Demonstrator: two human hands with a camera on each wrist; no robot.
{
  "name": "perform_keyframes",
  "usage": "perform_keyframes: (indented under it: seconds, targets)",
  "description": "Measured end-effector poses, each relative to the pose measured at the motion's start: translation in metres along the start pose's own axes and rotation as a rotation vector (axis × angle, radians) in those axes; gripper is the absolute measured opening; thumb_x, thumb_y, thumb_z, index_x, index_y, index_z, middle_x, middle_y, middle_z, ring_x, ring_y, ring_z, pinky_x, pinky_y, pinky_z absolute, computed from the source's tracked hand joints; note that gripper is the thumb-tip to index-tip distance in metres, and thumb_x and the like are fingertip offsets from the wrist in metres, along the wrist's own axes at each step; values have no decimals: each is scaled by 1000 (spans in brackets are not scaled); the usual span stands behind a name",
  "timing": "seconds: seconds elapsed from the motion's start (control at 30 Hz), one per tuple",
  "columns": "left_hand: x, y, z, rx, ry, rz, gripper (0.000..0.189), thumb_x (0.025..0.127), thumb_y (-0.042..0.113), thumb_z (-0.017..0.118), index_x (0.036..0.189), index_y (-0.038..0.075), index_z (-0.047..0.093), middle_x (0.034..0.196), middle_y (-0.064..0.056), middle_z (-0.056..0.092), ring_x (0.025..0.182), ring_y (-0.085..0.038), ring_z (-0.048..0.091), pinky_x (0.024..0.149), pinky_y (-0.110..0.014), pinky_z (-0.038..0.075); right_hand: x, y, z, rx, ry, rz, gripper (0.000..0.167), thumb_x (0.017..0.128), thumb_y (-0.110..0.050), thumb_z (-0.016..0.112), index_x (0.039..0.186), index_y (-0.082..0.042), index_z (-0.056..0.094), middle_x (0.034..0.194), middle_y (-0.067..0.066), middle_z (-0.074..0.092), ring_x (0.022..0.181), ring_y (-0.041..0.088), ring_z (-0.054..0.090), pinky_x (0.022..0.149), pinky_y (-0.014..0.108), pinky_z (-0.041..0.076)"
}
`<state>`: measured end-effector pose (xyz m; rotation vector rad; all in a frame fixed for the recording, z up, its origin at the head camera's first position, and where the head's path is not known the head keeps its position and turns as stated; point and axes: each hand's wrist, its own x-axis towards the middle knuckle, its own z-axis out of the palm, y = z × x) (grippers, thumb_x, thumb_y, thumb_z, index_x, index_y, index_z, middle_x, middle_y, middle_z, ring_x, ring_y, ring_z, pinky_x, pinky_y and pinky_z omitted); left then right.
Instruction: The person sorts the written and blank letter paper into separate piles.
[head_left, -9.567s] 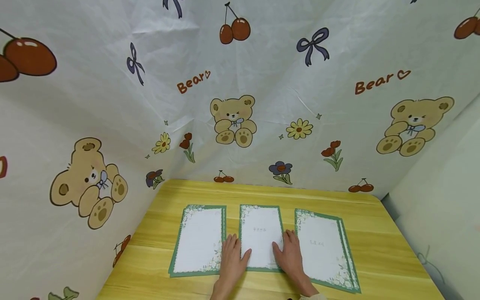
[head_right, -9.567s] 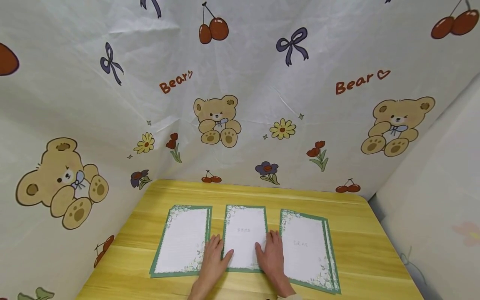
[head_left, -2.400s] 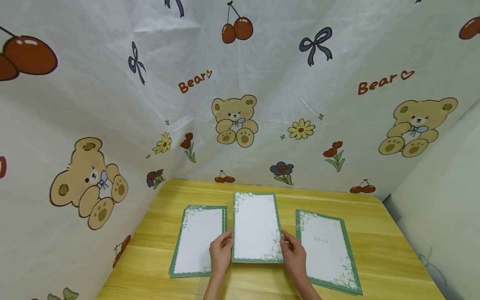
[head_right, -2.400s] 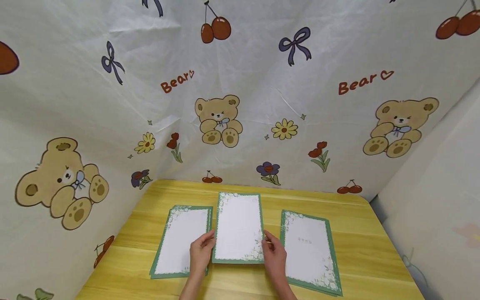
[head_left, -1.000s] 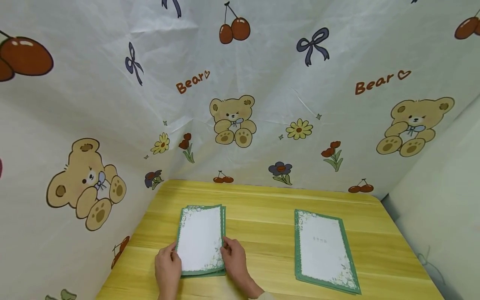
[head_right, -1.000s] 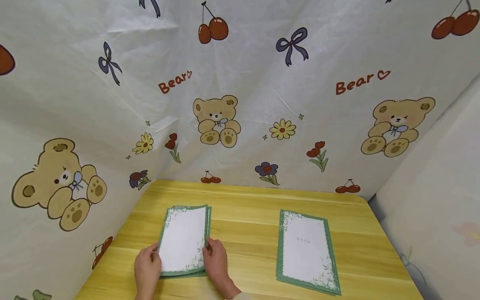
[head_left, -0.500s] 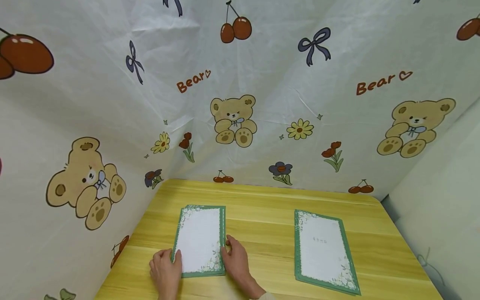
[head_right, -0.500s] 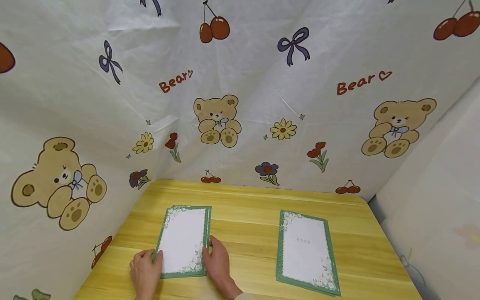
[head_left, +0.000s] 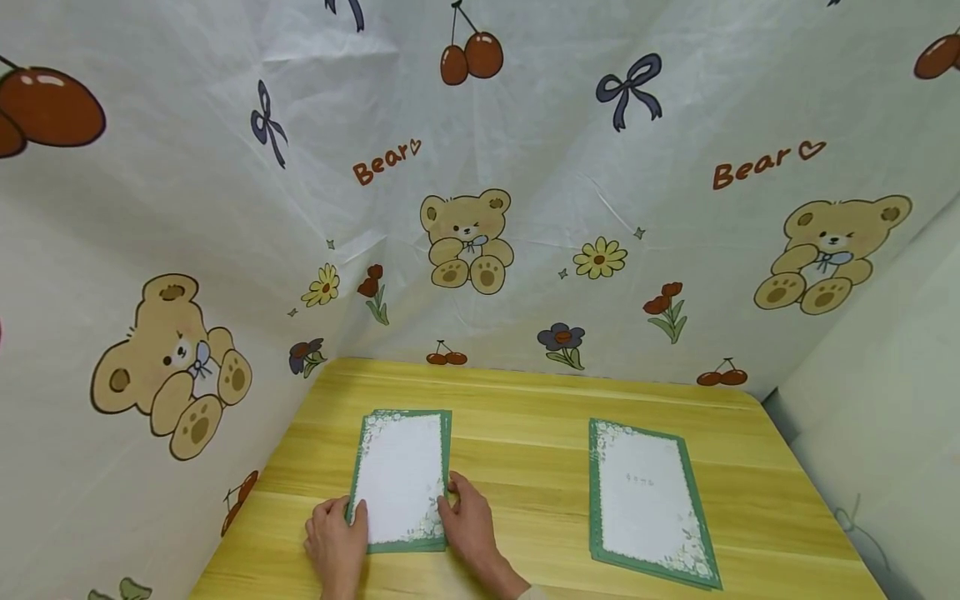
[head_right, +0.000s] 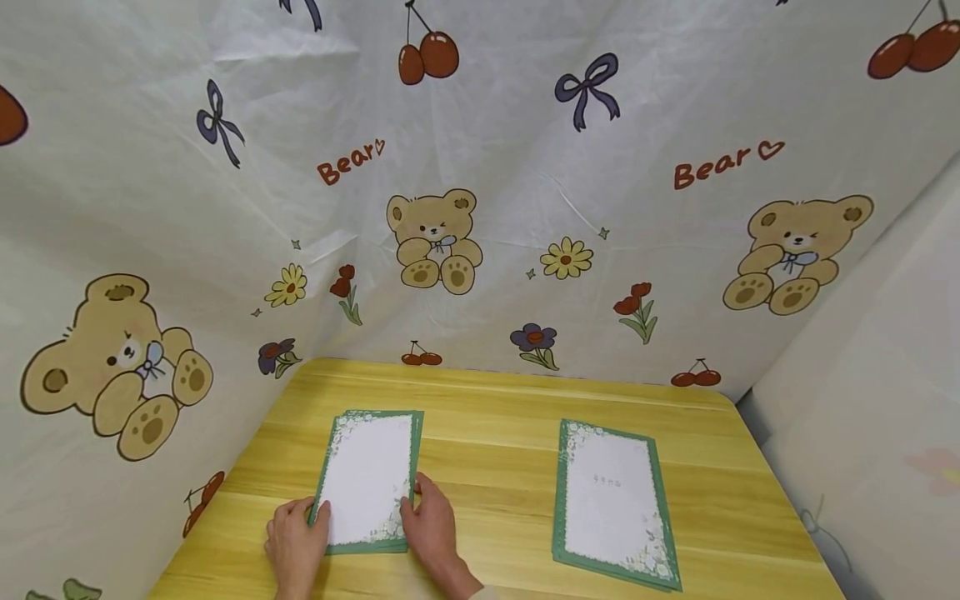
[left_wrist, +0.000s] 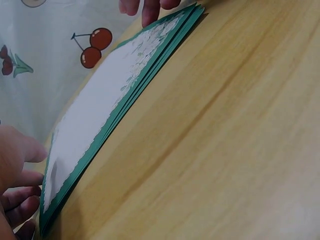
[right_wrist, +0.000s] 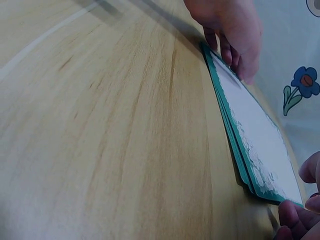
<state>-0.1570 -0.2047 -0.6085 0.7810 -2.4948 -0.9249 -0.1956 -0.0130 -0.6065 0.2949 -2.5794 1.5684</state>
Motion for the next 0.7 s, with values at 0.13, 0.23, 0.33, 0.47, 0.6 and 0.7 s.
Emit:
perform_keyframes:
  seconds: [0.13, 0.23, 0.33, 0.47, 0.6, 0.7]
  targets:
    - [0, 0, 1, -4, 0, 7, 36, 92, 20, 65, 110, -11, 66, 114, -32, 55, 106, -49, 47, 79, -61, 36, -1, 1, 0, -11, 1, 3, 41, 91, -11, 69, 128, 5, 60, 106, 12, 69, 60, 1, 44, 55, 23, 39]
    - [-1, 0, 3, -7, -2, 9, 37, 91, 20, 65, 111, -12, 65, 114, -33, 54, 106, -49, 47, 79, -60, 36, -1, 1, 0, -12, 2, -3, 41, 91, -10, 69, 127, 6, 60, 106, 13, 69, 59, 0, 45, 53, 22, 39]
    - [-1, 1, 3, -7, -7, 4, 38, 91, 19, 65, 111, -13, 65, 114, -33, 54, 106, -49, 47, 79, -60, 35, -2, 1, -1, -6, -3, 3, 40, 92, -10, 68, 127, 6, 60, 107, 13, 69, 58, 0, 44, 52, 21, 38]
    - [-1, 1, 3, -7, -1, 1, 38, 91, 19, 66, 111, -13, 65, 114, -33, 54, 106, -49, 46, 80, -60, 36, -2, 1, -1, -15, -15, 1, 37, 92, -10, 67, 126, 4, 62, 104, 11, 70, 55, 0, 42, 49, 20, 36]
    - [-1, 1, 2, -11, 4, 6, 38, 91, 18, 66, 112, -13, 64, 115, -33, 54, 106, -49, 46, 80, -60, 36, -3, 1, -3, -53, -37, -29, 35, 92, -11, 67, 124, 2, 64, 84, 0, 67, 54, 0, 41, 50, 20, 37]
    - [0, 2, 2, -31, 9, 19, 41, 91, 18, 66, 117, -14, 62, 117, -35, 53, 108, -50, 46, 85, -61, 37, -1, 0, -10, -79, -66, -50, 36, 93, -12, 67, 126, 2, 64, 71, -8, 57, 55, 0, 42, 53, 21, 39]
